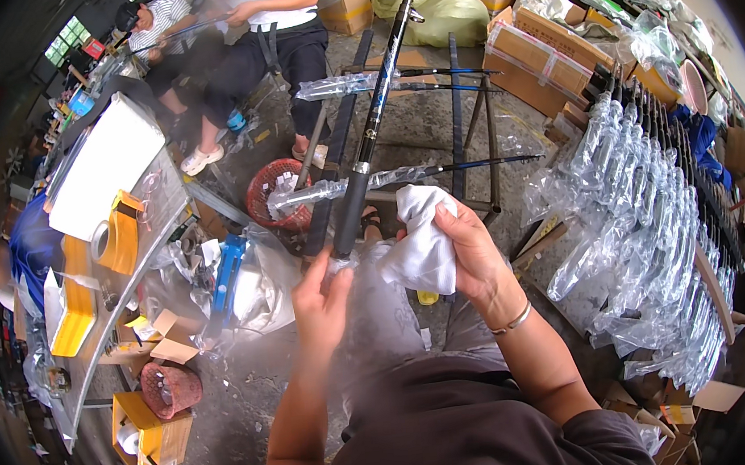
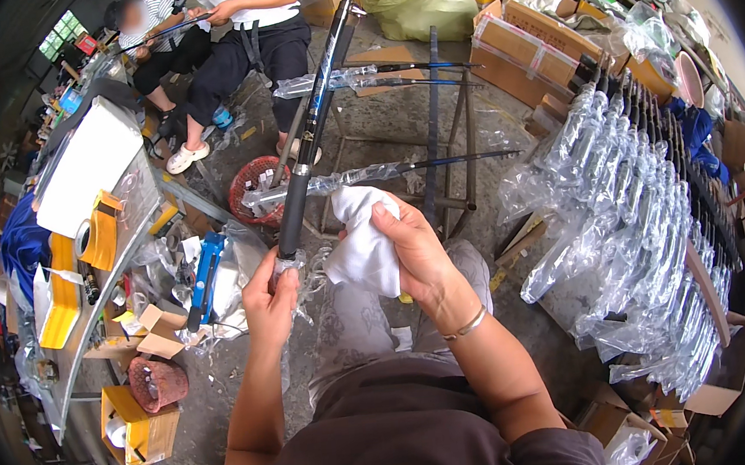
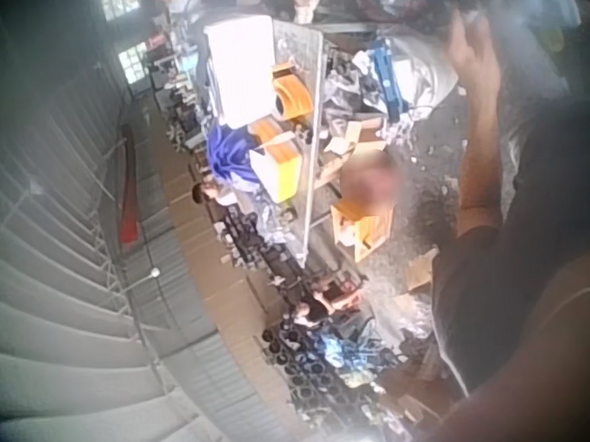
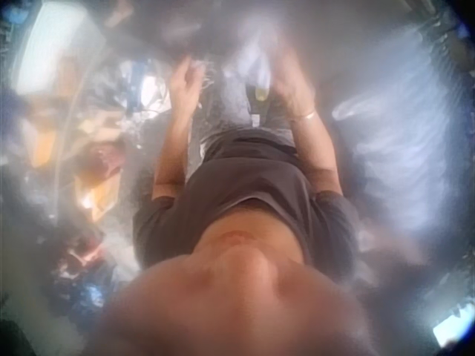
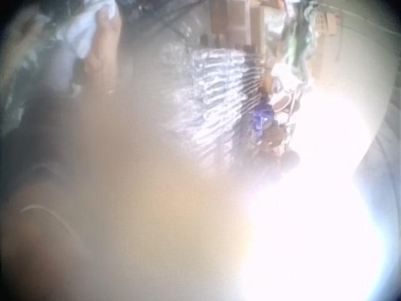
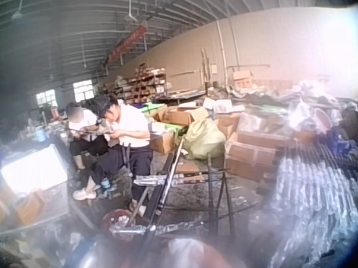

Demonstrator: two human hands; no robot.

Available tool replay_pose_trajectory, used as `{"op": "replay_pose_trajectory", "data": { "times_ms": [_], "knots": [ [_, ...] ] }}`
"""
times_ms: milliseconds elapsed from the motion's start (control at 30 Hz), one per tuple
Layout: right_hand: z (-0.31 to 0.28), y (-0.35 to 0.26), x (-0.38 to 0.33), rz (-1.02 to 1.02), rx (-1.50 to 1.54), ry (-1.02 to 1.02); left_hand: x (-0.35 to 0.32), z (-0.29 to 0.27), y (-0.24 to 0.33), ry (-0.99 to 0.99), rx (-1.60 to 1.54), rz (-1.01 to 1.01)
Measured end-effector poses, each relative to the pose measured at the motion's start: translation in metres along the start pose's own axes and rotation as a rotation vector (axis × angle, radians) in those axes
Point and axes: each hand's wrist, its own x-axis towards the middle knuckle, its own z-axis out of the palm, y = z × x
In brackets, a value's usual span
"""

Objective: The person sits on the floor and wipes a fishing rod with a white cloth, then wraps it in plastic. They repeat this process for multiple rods, handling each one individually and placing the wrapped rods on a nearby rack.

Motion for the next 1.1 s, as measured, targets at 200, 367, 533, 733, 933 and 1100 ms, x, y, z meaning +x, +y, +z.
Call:
{"op": "replay_pose_trajectory", "data": {
  "times_ms": [200, 367, 533, 733, 933, 1100],
  "knots": [
    [0.008, -0.003, -0.001, -0.056, -0.085, 0.117, -0.005, -0.001, 0.007, -0.014, -0.232, -0.178],
    [-0.040, 0.019, -0.010, -0.143, -0.941, 0.325, -0.006, 0.001, 0.011, -0.026, -0.289, -0.195],
    [-0.058, 0.030, -0.021, -0.325, -1.122, 0.301, -0.004, 0.003, 0.007, -0.030, -0.341, -0.223],
    [-0.034, 0.009, -0.018, -0.400, -0.657, 0.185, -0.004, 0.003, 0.007, -0.014, -0.377, -0.283],
    [-0.038, 0.008, -0.020, -0.183, -0.250, 0.173, -0.005, 0.007, 0.000, 0.071, -0.298, -0.244],
    [-0.026, 0.009, -0.020, -0.078, -0.272, 0.204, -0.006, 0.006, -0.008, 0.145, -0.058, -0.083]
  ]
}}
